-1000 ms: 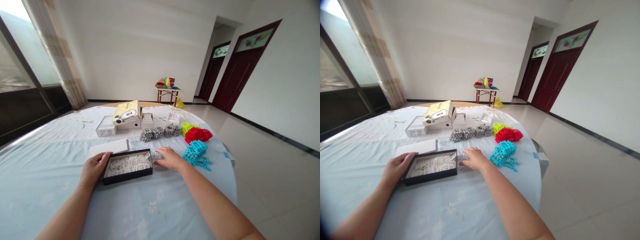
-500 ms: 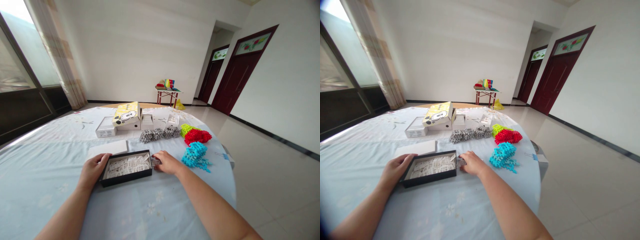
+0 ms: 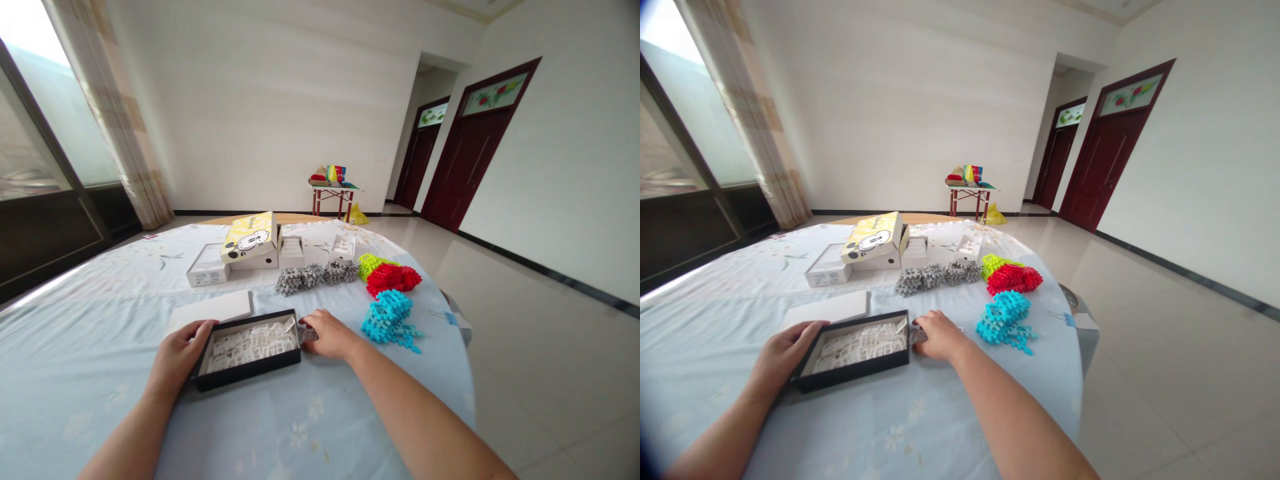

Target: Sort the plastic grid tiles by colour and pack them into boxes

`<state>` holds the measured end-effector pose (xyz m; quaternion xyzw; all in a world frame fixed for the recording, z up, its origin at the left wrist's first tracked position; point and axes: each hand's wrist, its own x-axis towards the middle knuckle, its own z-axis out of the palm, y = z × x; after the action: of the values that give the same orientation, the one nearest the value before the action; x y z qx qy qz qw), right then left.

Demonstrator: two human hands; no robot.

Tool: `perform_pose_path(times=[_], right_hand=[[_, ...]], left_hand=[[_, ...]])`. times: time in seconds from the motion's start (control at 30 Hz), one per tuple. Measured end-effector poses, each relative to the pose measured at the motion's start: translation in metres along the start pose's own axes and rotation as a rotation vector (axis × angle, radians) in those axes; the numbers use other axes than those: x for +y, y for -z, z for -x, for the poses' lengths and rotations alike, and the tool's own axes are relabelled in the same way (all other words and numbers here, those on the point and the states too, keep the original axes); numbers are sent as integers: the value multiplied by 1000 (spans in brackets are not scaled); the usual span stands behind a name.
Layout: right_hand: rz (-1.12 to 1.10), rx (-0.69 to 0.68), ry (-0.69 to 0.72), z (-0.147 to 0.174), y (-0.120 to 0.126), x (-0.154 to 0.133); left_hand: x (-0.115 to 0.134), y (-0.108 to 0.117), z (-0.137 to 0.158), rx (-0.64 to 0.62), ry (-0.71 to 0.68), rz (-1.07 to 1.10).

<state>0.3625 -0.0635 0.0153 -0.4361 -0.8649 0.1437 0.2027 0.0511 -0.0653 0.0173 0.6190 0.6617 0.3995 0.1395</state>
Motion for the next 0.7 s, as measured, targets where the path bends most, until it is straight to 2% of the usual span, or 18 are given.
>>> perform_pose_path(times=[0.43,0.7], right_hand=[[-100,-130,-125,5,10,5],[-104,-156,-71,6,12,4]], left_hand=[[5,1,3,12,-16,17],[4,2,3,10,-16,14]])
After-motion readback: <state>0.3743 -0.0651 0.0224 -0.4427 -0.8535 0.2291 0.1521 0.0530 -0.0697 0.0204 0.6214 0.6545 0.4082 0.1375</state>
